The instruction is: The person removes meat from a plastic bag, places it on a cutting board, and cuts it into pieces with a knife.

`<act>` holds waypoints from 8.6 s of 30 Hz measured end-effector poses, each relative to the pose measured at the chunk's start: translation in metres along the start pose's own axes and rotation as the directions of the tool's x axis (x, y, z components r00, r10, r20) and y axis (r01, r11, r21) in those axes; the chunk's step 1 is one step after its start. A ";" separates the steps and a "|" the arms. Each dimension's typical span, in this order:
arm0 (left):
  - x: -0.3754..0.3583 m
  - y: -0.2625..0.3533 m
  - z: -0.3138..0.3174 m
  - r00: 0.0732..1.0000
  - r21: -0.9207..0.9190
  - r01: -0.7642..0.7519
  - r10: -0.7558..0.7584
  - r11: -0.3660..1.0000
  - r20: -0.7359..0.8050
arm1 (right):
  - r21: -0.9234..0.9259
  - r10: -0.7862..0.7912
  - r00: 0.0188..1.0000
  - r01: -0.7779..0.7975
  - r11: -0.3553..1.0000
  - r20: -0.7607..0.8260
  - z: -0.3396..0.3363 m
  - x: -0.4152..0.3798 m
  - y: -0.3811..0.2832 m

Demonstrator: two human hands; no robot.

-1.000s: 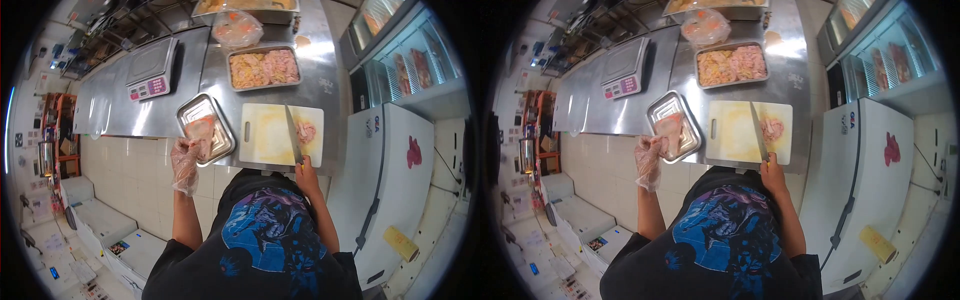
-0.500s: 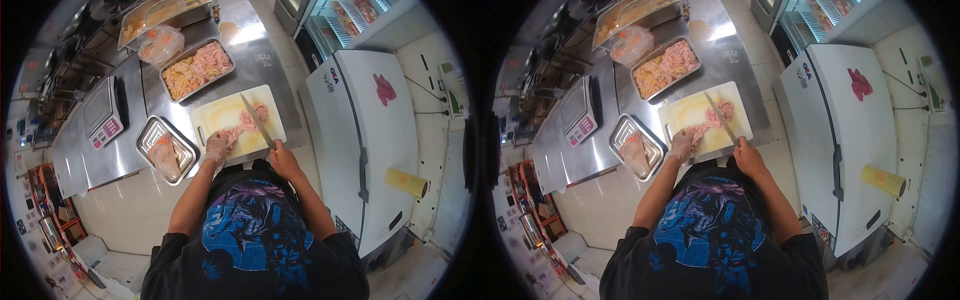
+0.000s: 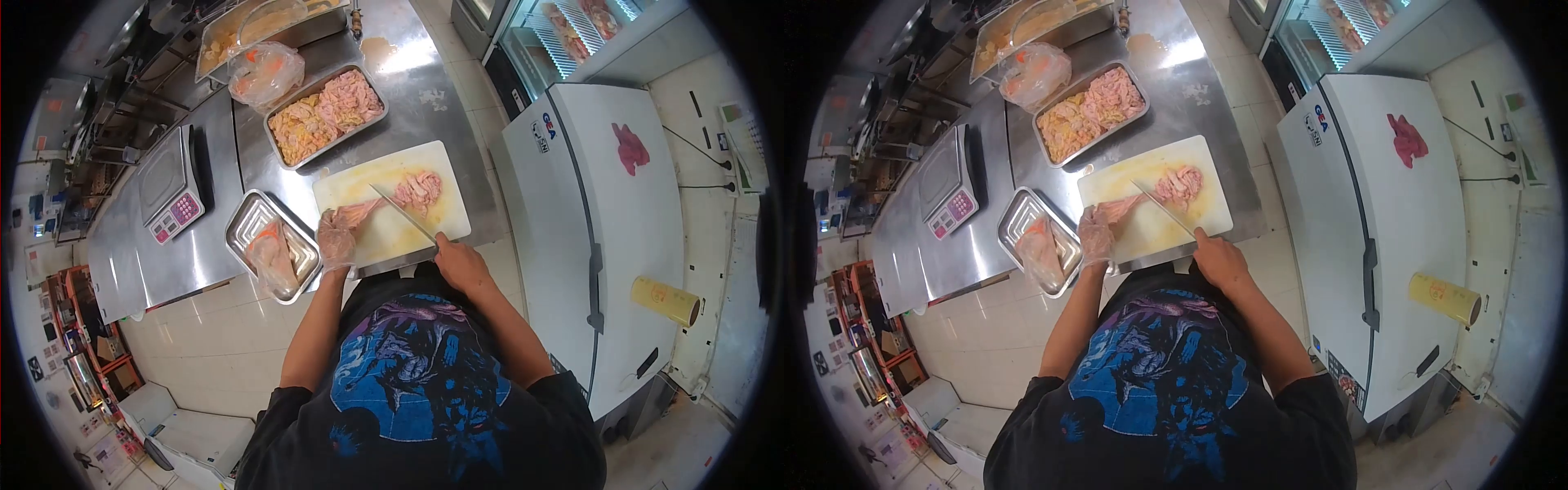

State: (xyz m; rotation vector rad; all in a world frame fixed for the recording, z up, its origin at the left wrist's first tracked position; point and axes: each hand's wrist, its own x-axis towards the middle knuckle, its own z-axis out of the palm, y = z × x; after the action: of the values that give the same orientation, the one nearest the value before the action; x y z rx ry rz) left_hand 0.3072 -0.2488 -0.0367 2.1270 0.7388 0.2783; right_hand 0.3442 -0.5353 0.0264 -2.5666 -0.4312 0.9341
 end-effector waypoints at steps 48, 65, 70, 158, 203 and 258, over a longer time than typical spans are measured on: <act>-0.042 0.010 -0.004 0.956 0.442 -0.261 0.168 0.858 0.239 | 0.056 -0.062 0.993 0.068 0.996 -0.101 0.025 -0.009 -0.021; -0.028 -0.003 -0.010 0.905 0.560 -0.425 0.345 0.711 0.249 | 0.057 -0.007 0.994 0.013 0.998 -0.107 0.029 -0.010 -0.016; -0.024 0.013 0.000 0.845 0.297 -0.533 0.477 0.792 0.243 | 0.003 -0.151 0.988 0.151 0.988 0.002 0.026 0.005 -0.034; 0.036 0.076 0.014 0.692 -0.162 -0.138 0.212 0.977 0.690 | 0.343 0.172 0.950 -0.076 0.936 -0.260 0.043 -0.031 0.014; 0.016 -0.008 -0.031 0.919 0.479 -0.287 0.098 0.829 0.382 | 0.087 0.060 0.978 -0.044 0.995 -0.200 0.041 0.003 -0.015; 0.000 -0.027 0.015 0.799 -0.068 -0.504 0.494 0.861 0.343 | 0.055 -0.053 0.987 0.062 0.997 -0.150 0.030 0.086 -0.095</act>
State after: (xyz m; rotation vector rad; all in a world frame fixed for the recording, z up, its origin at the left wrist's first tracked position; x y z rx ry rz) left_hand 0.3031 -0.2461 -0.0669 2.2858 -0.0434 0.1562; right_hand 0.3722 -0.4094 0.0002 -2.5334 -0.4258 0.7186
